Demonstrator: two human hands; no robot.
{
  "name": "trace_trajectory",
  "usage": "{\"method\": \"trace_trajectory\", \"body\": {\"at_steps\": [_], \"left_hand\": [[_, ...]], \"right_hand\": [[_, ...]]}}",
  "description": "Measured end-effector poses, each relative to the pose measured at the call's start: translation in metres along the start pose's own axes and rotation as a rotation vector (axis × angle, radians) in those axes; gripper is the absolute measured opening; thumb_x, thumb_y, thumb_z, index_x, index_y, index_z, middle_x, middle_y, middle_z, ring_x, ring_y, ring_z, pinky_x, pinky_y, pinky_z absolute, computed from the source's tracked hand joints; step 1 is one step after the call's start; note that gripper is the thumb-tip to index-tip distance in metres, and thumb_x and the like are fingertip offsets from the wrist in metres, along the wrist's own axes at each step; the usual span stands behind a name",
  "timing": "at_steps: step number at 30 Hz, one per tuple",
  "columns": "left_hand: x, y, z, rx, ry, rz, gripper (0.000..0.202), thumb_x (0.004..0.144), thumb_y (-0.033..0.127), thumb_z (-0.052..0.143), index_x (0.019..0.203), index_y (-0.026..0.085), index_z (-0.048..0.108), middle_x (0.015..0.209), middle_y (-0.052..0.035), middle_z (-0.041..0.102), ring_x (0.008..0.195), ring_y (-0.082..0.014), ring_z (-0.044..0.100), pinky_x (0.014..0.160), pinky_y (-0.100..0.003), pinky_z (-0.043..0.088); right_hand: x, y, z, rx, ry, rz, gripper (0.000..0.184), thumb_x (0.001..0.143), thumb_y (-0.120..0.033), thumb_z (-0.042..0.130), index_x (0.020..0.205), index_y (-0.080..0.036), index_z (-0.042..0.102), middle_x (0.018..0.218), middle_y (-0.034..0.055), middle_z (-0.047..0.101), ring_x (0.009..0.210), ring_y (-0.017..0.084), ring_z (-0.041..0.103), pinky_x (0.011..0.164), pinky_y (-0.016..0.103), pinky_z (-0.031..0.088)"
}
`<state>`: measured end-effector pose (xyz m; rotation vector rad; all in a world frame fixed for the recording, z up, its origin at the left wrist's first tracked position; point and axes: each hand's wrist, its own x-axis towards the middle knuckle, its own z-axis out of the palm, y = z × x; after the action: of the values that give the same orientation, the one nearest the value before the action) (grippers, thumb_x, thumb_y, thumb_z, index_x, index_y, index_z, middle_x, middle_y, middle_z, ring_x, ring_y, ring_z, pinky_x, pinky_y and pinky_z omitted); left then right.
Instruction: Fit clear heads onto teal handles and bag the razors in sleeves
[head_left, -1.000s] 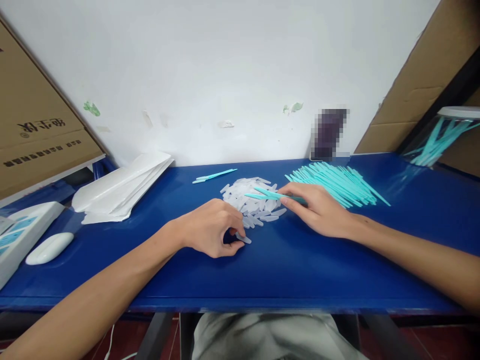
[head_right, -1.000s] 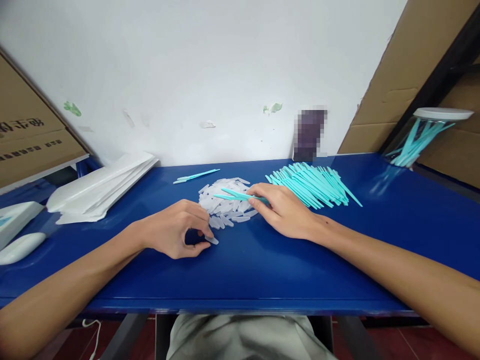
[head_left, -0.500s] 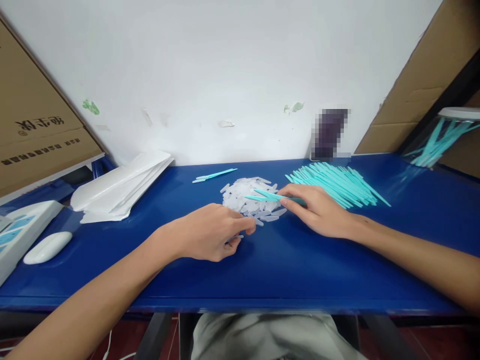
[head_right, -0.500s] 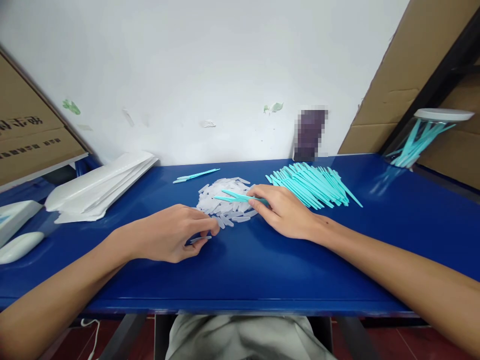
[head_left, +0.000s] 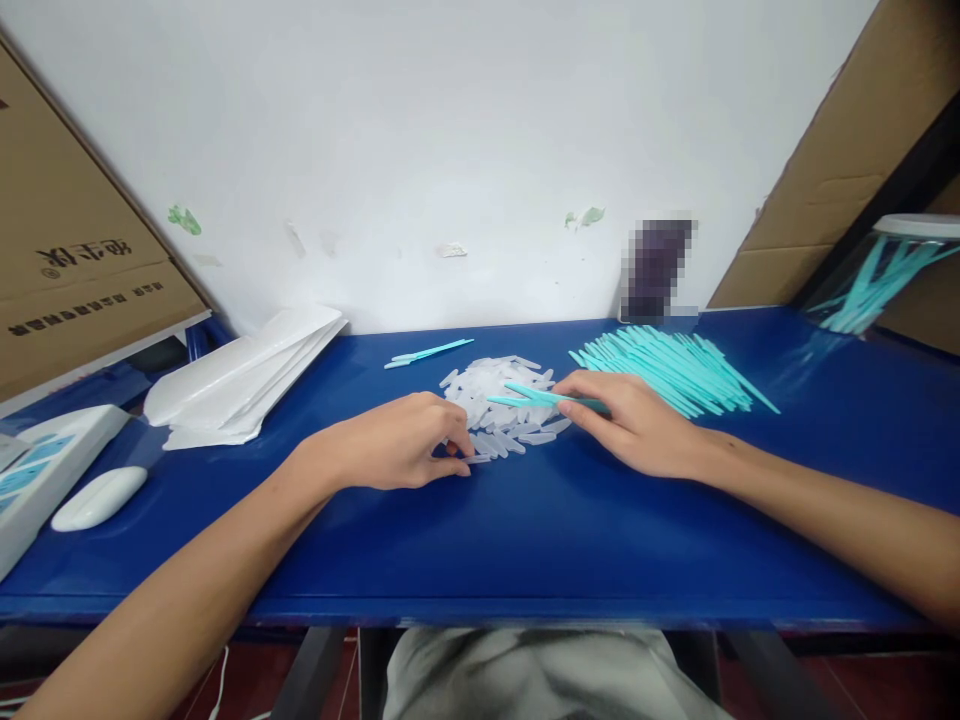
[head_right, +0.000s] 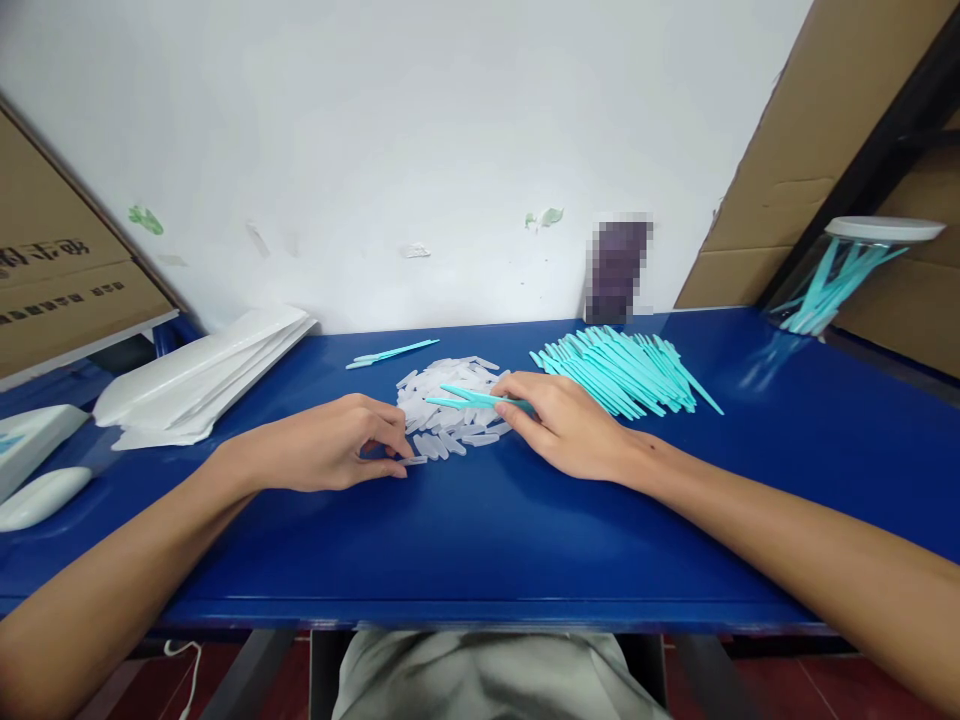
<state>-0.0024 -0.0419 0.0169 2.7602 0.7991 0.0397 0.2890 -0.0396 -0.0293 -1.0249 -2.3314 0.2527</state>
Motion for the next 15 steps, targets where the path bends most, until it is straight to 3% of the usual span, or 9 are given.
{"method": "trace_trajectory", "body": {"at_steps": [3, 7, 12, 15], "left_hand": [[-0.0017, -0.0012, 0.0002, 0.052, 0.018, 0.006, 0.013, 0.091, 0.026, 0.067, 0.096, 0.021, 0.078, 0.097, -0.0045, 0.067, 0.085, -0.0161, 0.063, 0.074, -0.026, 0.049], [-0.002, -0.0009, 0.0027, 0.064, 0.036, 0.039, 0.015, 0.092, 0.02, 0.065, 0.099, 0.023, 0.078, 0.111, -0.0051, 0.068, 0.102, -0.0192, 0.064, 0.087, -0.029, 0.05], [-0.0001, -0.0002, 0.0047, 0.043, 0.05, 0.083, 0.016, 0.093, 0.018, 0.064, 0.102, 0.022, 0.077, 0.108, -0.0042, 0.072, 0.103, -0.0186, 0.065, 0.086, -0.027, 0.051], [0.0012, -0.0011, 0.0046, 0.023, 0.035, 0.084, 0.016, 0.094, 0.018, 0.064, 0.101, 0.023, 0.077, 0.107, -0.0038, 0.073, 0.102, -0.0179, 0.065, 0.085, -0.026, 0.05]], "right_hand": [[0.0, -0.0009, -0.0001, -0.004, -0.003, -0.004, 0.028, 0.101, -0.036, 0.044, 0.104, -0.018, 0.066, 0.096, 0.0071, 0.072, 0.08, 0.02, 0.065, 0.071, 0.031, 0.044], [0.001, -0.0015, 0.0007, -0.011, -0.007, -0.008, 0.028, 0.101, -0.035, 0.044, 0.103, -0.018, 0.066, 0.095, 0.0067, 0.072, 0.08, 0.019, 0.064, 0.072, 0.031, 0.044], [0.0013, 0.0003, -0.0014, -0.035, -0.017, -0.026, 0.028, 0.101, -0.034, 0.045, 0.104, -0.017, 0.067, 0.098, 0.0076, 0.072, 0.083, 0.02, 0.065, 0.073, 0.032, 0.044], [0.0002, -0.0002, -0.008, -0.072, -0.135, -0.105, 0.028, 0.101, -0.033, 0.045, 0.106, -0.018, 0.067, 0.098, 0.0073, 0.072, 0.085, 0.02, 0.065, 0.074, 0.031, 0.044]]}}
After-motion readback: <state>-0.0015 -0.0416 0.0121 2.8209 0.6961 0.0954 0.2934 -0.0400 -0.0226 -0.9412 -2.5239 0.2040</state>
